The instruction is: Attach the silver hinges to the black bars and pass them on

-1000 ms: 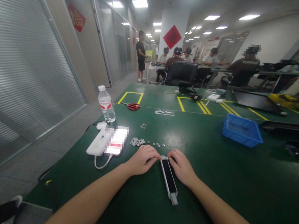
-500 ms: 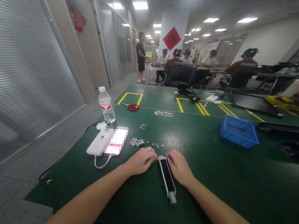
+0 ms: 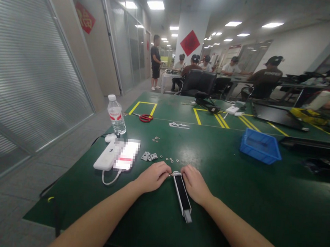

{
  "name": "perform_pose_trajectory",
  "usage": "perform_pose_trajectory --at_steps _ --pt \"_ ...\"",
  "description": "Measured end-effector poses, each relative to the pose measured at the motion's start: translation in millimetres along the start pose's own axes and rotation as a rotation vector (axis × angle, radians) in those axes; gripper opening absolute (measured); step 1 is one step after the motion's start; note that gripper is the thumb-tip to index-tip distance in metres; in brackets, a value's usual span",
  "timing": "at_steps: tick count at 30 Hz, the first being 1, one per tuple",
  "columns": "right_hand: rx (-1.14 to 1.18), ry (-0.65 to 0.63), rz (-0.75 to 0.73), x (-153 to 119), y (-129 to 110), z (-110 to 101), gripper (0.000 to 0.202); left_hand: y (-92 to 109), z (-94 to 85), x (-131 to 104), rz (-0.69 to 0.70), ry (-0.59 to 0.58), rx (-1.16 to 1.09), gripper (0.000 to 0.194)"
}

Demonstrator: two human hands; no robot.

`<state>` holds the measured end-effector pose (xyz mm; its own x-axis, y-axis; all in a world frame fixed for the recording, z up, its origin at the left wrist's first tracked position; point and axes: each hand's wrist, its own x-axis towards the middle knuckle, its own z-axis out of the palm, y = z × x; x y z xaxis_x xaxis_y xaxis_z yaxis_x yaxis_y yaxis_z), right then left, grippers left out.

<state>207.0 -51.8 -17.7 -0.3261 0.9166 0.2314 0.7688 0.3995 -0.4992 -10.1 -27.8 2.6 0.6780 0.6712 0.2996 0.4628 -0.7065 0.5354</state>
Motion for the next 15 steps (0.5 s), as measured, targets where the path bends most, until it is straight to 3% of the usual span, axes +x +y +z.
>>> perform_pose_trajectory --at_steps 15 --pt "0.083 -0.012 0.026 -0.3 0.1 -2.8 0.018 3.0 -2.0 0.3 -0.013 0.043 -0.056 0.005"
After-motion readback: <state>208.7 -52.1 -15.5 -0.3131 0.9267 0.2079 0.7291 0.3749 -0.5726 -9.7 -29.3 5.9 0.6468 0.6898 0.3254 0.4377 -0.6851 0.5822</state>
